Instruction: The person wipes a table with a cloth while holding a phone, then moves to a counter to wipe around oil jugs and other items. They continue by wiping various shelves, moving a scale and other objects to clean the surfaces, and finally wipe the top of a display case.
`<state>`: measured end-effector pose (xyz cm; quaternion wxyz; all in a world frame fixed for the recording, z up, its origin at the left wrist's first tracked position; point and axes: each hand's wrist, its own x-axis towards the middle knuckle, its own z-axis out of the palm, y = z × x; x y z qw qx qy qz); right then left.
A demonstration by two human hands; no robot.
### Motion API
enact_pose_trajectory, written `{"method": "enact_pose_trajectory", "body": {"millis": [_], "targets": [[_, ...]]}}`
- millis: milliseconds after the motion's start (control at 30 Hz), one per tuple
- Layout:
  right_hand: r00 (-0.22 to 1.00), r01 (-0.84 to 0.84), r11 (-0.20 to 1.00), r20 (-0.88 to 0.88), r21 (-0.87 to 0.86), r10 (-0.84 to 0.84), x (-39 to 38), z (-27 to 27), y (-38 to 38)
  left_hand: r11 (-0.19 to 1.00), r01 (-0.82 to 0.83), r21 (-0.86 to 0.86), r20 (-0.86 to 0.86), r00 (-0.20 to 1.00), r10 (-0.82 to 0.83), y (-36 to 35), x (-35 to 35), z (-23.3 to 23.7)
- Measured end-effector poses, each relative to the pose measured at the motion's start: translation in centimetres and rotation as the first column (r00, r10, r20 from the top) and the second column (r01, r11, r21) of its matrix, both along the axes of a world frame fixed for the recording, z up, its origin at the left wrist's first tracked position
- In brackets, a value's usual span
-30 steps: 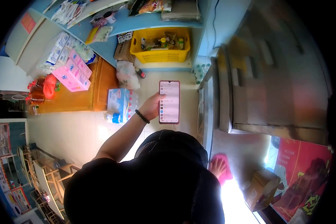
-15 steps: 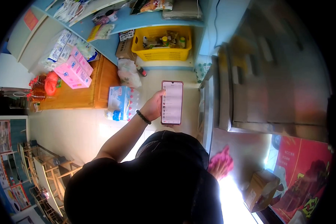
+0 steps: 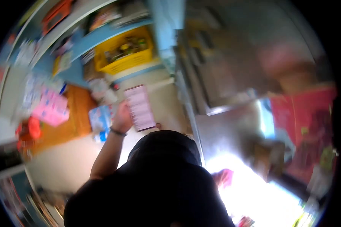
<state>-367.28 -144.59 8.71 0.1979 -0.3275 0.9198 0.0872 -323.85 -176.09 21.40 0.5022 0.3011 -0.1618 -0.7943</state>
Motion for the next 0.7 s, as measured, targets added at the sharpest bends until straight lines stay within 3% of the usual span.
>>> {"method": "enact_pose_trajectory", "body": {"millis": [33,67,100,133,167,200,233,267,333,400,433,467,500,533,567,600,633,667,700], "targets": [[0.998,-0.061,0.995,0.022,-0.075,0.063,0.0,-1.2,-0.1,0.998,-0.060,-0.036,0.047,0.997,0.062,0.1,-0.5,0.9],[0.991,-0.125,0.980,0.031,-0.155,0.132,-0.2,-3.0,-0.1,0.988,-0.149,0.035,0.113,0.983,0.144,0.0,-1.4,1.6],[0.942,-0.336,0.939,-0.006,-0.081,0.336,0.2,-3.6,-1.6,0.996,-0.085,0.033,0.121,0.989,0.081,-0.2,-0.6,0.5],[0.912,-0.381,0.914,0.104,-0.140,0.396,2.1,-0.8,-4.6,0.998,-0.059,0.012,0.122,0.991,0.057,-0.2,-0.1,-0.6],[0.868,-0.365,0.926,0.322,-0.101,0.377,3.8,1.5,-8.0,0.995,0.045,-0.087,0.390,0.921,-0.007,0.1,1.4,-3.5],[0.752,-0.600,0.772,0.181,-0.207,0.633,4.5,-1.3,-9.5,0.998,0.037,-0.050,0.323,0.946,-0.019,0.1,0.7,-3.1],[0.677,-0.691,0.639,0.008,-0.337,0.736,5.8,-1.3,-12.4,0.997,0.037,0.072,0.229,0.972,-0.053,-0.1,0.2,-3.0],[0.616,-0.704,0.562,0.020,-0.434,0.787,6.6,-2.5,-15.2,0.984,0.055,0.170,0.101,0.992,-0.073,0.1,-0.2,-2.6],[0.409,-0.773,0.411,0.115,-0.483,0.905,8.0,-2.4,-20.9,0.993,0.089,0.081,0.300,0.948,-0.109,0.5,-0.1,-5.0],[0.337,-0.711,0.306,0.076,-0.633,0.939,8.7,-3.9,-23.9,0.981,0.136,0.135,0.229,0.959,-0.165,1.1,-0.9,-4.1],[0.319,-0.730,0.267,0.031,-0.629,0.947,8.1,-3.6,-24.5,0.980,0.161,0.114,0.245,0.952,-0.185,1.2,-1.6,-3.2],[0.344,-0.714,0.271,0.013,-0.646,0.939,6.6,-4.5,-25.1,0.959,0.273,-0.077,0.597,0.783,-0.175,1.2,-2.5,-2.2],[0.193,-0.764,0.082,-0.105,-0.640,0.976,3.6,-6.3,-25.4,0.875,0.433,-0.217,0.852,0.521,-0.047,1.3,-3.9,-0.9],[0.034,-0.789,-0.108,-0.219,-0.605,0.975,0.4,-7.5,-25.6,0.982,0.183,0.042,0.397,0.899,-0.184,1.7,-5.9,1.4],[0.085,-0.805,-0.068,-0.227,-0.590,0.970,-2.7,-6.9,-26.0,0.977,0.178,0.120,0.205,0.958,-0.200,1.7,-4.6,0.1],[0.132,-0.816,-0.030,-0.237,-0.577,0.963,-6.1,-6.0,-26.6,0.986,0.104,0.127,0.327,0.935,-0.141,1.6,-4.0,-0.6],[0.159,-0.878,-0.036,-0.362,-0.478,0.919,-9.6,-5.3,-27.6,0.986,0.108,0.130,0.344,0.927,-0.147,1.4,-4.1,-0.9],[0.532,-0.586,0.387,0.021,-0.712,0.846,-13.2,-5.5,-29.4,0.985,0.110,0.134,0.361,0.920,-0.152,1.3,-4.4,-1.1],[0.577,-0.808,0.447,-0.356,-0.384,0.735,-16.8,-6.6,-30.5,0.985,0.066,0.161,0.385,0.915,-0.124,1.9,-4.8,-0.9]]}}
